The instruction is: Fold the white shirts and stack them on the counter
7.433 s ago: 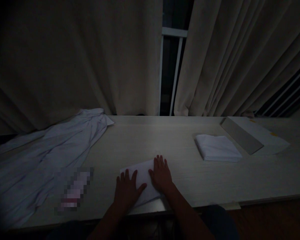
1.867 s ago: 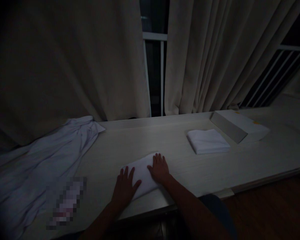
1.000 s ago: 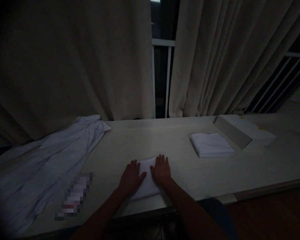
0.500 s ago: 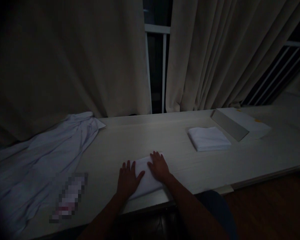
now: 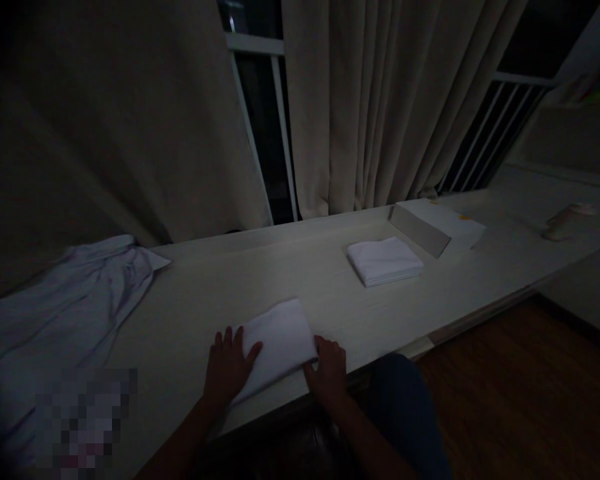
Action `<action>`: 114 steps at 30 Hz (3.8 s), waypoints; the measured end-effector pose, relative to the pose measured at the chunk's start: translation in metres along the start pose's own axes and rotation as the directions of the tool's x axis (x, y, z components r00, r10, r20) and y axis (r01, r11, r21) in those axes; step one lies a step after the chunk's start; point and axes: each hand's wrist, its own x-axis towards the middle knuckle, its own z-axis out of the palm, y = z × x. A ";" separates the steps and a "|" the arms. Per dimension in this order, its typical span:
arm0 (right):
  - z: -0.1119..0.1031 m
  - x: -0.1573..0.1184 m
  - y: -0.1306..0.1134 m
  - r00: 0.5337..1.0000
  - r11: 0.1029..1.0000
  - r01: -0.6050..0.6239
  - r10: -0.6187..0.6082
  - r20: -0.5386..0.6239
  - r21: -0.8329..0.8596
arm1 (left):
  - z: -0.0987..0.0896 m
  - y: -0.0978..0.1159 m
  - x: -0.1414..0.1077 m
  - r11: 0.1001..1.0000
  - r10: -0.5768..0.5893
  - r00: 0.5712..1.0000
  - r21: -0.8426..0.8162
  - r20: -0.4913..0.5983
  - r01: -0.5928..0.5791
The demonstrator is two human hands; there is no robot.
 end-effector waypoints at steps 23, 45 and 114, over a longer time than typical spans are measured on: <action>-0.003 0.010 -0.014 0.997 0.967 -0.047 0.060 0.044 -0.249 | -0.048 0.038 0.007 0.853 0.516 0.857 -0.098 0.001 -0.513; 0.003 0.040 -0.053 0.930 0.938 0.340 -0.324 0.173 -0.070 | -0.007 0.074 0.005 0.837 0.541 0.839 -0.131 0.055 -0.531; 0.058 0.046 -0.134 0.821 0.872 0.481 -0.412 0.396 -0.089 | 0.002 -0.022 -0.045 0.988 -0.132 0.991 -0.086 -0.031 0.129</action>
